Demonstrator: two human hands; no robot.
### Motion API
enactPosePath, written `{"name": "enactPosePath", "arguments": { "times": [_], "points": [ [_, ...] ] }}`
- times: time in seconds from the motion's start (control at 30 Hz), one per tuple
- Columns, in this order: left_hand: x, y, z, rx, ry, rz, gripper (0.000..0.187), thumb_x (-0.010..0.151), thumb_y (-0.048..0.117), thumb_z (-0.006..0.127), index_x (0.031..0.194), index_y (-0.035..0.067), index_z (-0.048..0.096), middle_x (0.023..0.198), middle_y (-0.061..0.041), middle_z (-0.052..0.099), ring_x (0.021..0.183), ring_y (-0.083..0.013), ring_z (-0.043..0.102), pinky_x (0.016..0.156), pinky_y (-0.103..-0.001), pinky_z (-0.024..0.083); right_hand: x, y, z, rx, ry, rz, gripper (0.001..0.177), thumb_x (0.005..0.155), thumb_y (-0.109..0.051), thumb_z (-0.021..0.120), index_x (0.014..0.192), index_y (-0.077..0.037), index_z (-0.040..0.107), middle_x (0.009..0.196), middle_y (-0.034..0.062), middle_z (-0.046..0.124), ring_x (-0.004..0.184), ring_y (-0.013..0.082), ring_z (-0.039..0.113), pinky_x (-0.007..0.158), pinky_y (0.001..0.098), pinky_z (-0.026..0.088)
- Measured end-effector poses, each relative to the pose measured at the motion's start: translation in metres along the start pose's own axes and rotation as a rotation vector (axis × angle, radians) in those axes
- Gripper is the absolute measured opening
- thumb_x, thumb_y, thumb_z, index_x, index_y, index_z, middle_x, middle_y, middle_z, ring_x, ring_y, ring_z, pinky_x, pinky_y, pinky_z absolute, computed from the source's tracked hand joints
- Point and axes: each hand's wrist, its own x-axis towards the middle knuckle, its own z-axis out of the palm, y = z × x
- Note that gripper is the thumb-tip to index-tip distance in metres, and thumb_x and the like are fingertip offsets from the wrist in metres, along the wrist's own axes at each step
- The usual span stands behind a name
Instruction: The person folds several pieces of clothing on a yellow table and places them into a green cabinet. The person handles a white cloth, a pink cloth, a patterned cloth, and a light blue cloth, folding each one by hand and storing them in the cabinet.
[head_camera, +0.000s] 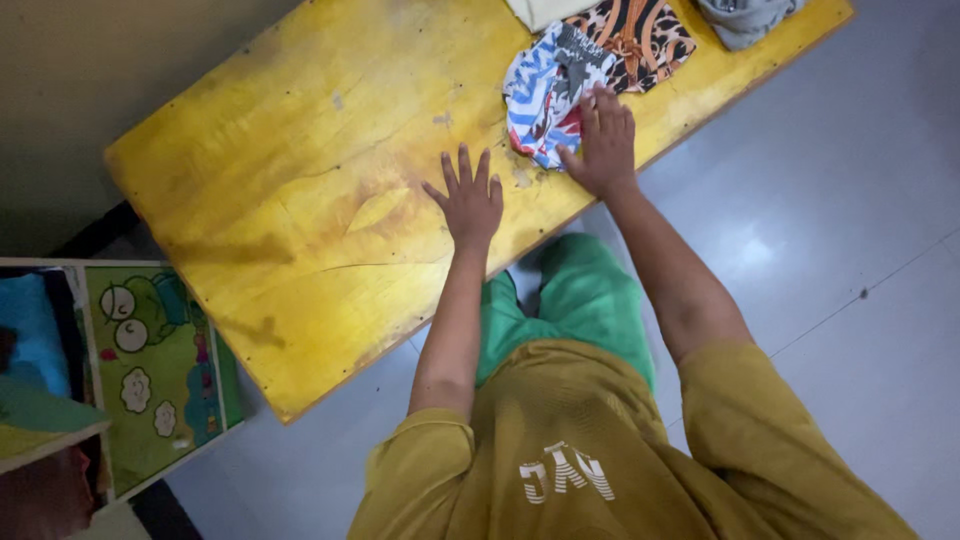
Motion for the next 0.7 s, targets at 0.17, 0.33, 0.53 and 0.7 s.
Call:
{"name": "enactPosePath", "arguments": {
  "times": [0.17, 0.33, 0.53, 0.7],
  "points": [
    [0.006, -0.001, -0.001, -0.028, -0.001, -0.007, 0.053, 0.101, 0.041, 0.050, 0.153, 0.032, 0.049, 0.168, -0.004, 0.026, 0.157, -0.0365, 0.015, 0.114, -0.081, 0.003, 0.011, 0.010, 0.010, -0.061, -0.252, 0.144, 0.094, 0.096, -0.064, 0.061, 0.162, -0.004, 0.033, 0.171, 0.0186, 0.023, 0.158, 0.0399, 0.020, 0.122, 0.0654, 0.017],
    [0.009, 0.007, -0.012, -0.112, -0.010, -0.066, 0.048, 0.102, 0.041, 0.051, 0.148, 0.030, 0.054, 0.167, -0.005, 0.034, 0.157, -0.0364, 0.020, 0.115, -0.080, 0.003, 0.007, 0.014, 0.011, -0.029, -0.162, 0.218, 0.086, 0.100, -0.060, 0.056, 0.162, -0.004, 0.033, 0.170, 0.0187, 0.024, 0.157, 0.0373, 0.020, 0.121, 0.0661, 0.012],
    [0.055, 0.066, -0.003, -0.484, 0.276, -0.010, 0.058, 0.107, 0.044, 0.055, 0.156, 0.015, 0.045, 0.167, -0.013, 0.032, 0.159, -0.0398, 0.024, 0.126, -0.074, 0.014, -0.003, 0.018, 0.027, -0.093, -0.141, 0.417, 0.061, 0.104, -0.037, 0.050, 0.155, -0.004, 0.040, 0.166, 0.0191, 0.032, 0.156, 0.0329, 0.025, 0.122, 0.0692, 0.005],
    [0.110, 0.145, 0.014, -0.392, 0.242, 0.352, 0.062, 0.093, 0.038, 0.066, 0.149, 0.019, 0.050, 0.165, -0.015, 0.038, 0.154, -0.0409, 0.029, 0.121, -0.067, 0.019, -0.009, 0.026, 0.035, 0.026, -0.007, 0.418, 0.066, 0.092, -0.017, 0.053, 0.155, -0.002, 0.042, 0.164, 0.0192, 0.036, 0.153, 0.0338, 0.033, 0.121, 0.0714, 0.009]
  ]
}}
